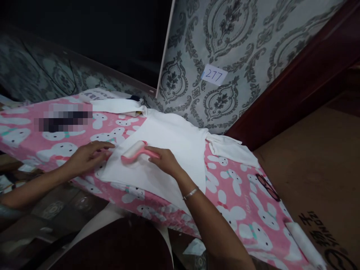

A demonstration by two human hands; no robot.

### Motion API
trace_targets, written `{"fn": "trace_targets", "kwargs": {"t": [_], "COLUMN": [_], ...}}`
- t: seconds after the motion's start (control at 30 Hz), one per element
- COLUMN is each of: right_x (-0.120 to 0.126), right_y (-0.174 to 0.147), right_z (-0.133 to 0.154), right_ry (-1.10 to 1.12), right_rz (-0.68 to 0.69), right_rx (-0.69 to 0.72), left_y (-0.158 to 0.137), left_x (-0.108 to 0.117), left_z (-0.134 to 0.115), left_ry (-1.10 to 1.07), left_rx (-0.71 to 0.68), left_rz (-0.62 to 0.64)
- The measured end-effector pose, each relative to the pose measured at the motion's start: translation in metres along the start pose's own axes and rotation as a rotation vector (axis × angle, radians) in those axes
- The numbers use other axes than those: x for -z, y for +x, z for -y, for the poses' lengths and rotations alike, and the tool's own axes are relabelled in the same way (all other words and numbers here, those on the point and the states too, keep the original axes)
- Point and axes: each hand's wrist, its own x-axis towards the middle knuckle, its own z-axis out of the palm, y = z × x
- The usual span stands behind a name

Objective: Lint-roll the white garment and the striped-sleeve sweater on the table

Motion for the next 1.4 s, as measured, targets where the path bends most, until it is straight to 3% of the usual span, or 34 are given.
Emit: {"fn": "trace_targets", "kwargs": {"t": [0.07,0.17,0.27,0.37,0.47,0.57,0.77,0.87,0.93,1.0,1.1,1.3,1.4], "right_x": [0.014,0.056,0.104,0.139,0.147,0.128,0.042,-0.003,-0.022,-0.027,-0.012,0.025,0.048], "right_y": [-0.034,-0.118,-0.207,-0.259,-0.250,-0.191,-0.045,0.003,0.019,0.020,-0.007,-0.113,-0.180], "right_z": [-0.001,-0.005,-0.006,-0.001,0.007,0.012,0.010,0.019,0.027,0.032,0.029,0.011,0.007], "right_ry": [-0.015,-0.077,-0.135,-0.193,-0.198,-0.159,0.003,0.122,0.202,0.268,0.258,0.031,-0.090], "right_rz": [-0.009,0.009,-0.001,0.018,-0.008,-0.006,0.243,0.292,0.279,0.220,0.075,-0.056,-0.065], "right_rx": [-0.058,-0.247,-0.463,-0.582,-0.550,-0.413,-0.055,0.090,0.145,0.151,0.066,-0.177,-0.295], "left_y": [-0.003,-0.008,-0.009,-0.007,-0.003,-0.004,-0.021,-0.028,-0.029,-0.029,-0.024,-0.014,-0.018], "left_x": [-0.007,-0.019,-0.024,-0.022,-0.015,-0.005,0.027,0.044,0.053,0.057,0.048,-0.009,-0.028], "left_z": [-0.001,0.004,0.011,0.015,0.014,0.013,0.014,0.014,0.012,0.009,0.001,-0.030,-0.035], "left_ry": [0.000,0.016,0.026,-0.008,-0.065,-0.103,-0.139,-0.133,-0.122,-0.123,-0.135,-0.127,-0.054], "left_rx": [-0.127,-0.264,-0.284,-0.266,-0.253,-0.204,0.005,0.115,0.182,0.249,0.261,-0.327,-0.458], "left_rz": [0.064,0.160,0.171,0.197,0.210,0.123,-0.067,-0.168,-0.227,-0.280,-0.276,0.079,0.214]}}
